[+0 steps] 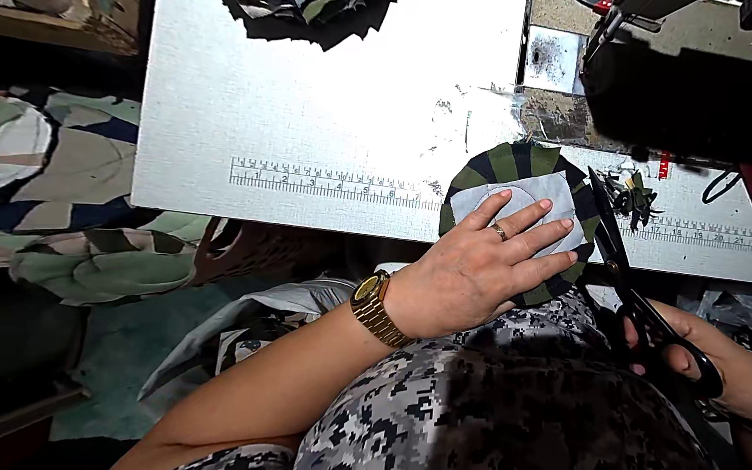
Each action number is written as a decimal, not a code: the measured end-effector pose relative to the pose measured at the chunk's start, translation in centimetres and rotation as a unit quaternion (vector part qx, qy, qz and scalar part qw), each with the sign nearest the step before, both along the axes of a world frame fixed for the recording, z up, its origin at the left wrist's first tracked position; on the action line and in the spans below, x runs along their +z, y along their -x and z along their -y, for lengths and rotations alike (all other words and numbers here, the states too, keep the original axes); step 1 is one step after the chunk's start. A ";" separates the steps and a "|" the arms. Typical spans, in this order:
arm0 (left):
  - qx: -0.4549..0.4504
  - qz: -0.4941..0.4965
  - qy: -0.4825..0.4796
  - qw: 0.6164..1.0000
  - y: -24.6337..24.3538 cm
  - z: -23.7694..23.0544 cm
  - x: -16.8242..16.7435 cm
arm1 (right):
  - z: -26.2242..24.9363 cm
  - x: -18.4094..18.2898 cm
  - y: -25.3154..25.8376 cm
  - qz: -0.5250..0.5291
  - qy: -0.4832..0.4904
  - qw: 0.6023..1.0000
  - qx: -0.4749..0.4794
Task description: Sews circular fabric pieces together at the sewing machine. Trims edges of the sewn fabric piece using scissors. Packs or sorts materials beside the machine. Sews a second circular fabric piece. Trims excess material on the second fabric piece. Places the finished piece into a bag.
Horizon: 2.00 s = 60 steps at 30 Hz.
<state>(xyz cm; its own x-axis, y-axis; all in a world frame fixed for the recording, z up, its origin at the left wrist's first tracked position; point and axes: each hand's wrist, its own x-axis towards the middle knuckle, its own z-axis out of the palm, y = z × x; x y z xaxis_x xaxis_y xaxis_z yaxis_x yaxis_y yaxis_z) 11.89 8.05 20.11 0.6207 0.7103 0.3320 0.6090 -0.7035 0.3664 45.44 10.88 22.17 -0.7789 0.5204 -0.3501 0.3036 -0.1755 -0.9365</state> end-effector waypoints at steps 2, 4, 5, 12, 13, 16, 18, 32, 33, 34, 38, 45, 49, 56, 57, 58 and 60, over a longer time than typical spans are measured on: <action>0.001 -0.005 0.002 1.000 0.2 -0.1 0.1 | 0.4 0.0 0.0 -0.004 -0.007 1.000 -0.026; 0.007 -0.006 -0.001 1.000 0.4 -0.3 0.2 | 0.8 0.2 0.0 0.000 -0.012 0.999 -0.051; 0.014 -0.004 -0.009 1.000 0.6 -0.4 0.3 | 1.1 0.3 0.1 0.005 -0.015 0.998 -0.067; 0.059 -0.016 -0.030 0.998 1.0 -0.3 0.8 | 1.0 0.5 -1.3 0.030 -0.014 0.999 -0.022; 0.060 -0.011 -0.024 0.998 1.2 -0.3 0.9 | 0.9 0.5 -1.7 0.040 -0.020 0.999 0.005; 0.050 0.016 -0.008 0.999 1.7 -0.4 0.8 | 0.9 0.4 -2.3 0.049 -0.035 0.997 0.042; 0.028 0.028 -0.004 0.999 1.8 -0.4 0.7 | 0.8 0.5 -2.0 0.046 -0.030 0.998 0.043; -0.029 0.029 -0.002 0.999 1.7 -0.1 0.0 | 0.7 0.2 -0.6 -0.006 0.012 0.999 -0.031; -0.027 0.029 -0.002 0.999 1.6 0.0 0.0 | 0.9 0.1 -0.5 -0.008 0.006 0.999 -0.039; -0.026 0.027 -0.002 0.999 1.6 -0.1 0.0 | 1.1 0.1 -0.4 -0.010 0.000 0.999 -0.045; -0.028 0.023 -0.003 0.999 1.7 -0.1 0.2 | 1.7 0.2 0.0 -0.002 -0.028 0.997 -0.066; 0.005 -0.018 -0.032 0.999 1.3 0.2 0.1 | 1.7 0.7 0.1 0.019 -0.019 0.997 -0.067; 0.009 -0.018 -0.031 0.999 1.0 0.6 -0.2 | 1.0 0.5 -0.2 0.047 -0.032 0.998 -0.001; -0.019 -0.012 -0.018 1.000 1.1 0.9 -0.1 | 0.3 0.6 0.1 0.052 -0.026 0.998 0.029; -0.018 -0.011 -0.018 1.000 1.1 0.9 -0.2 | 0.4 0.6 0.1 0.051 -0.024 0.998 0.022; -0.017 -0.009 -0.019 1.000 1.2 0.9 -0.3 | 0.5 0.6 0.1 0.048 -0.022 0.999 0.009; -0.017 -0.011 -0.020 1.000 1.2 0.9 -0.5 | 0.9 0.7 0.2 0.039 -0.019 0.999 -0.019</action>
<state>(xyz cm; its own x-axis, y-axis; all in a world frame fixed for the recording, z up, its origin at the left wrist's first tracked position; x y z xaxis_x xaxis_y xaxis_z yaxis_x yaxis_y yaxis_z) 10.69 7.16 19.65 0.6522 0.6746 0.3458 0.5921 -0.7382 0.3232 45.23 10.02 22.87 -0.7292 0.5636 -0.3882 0.3699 -0.1527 -0.9164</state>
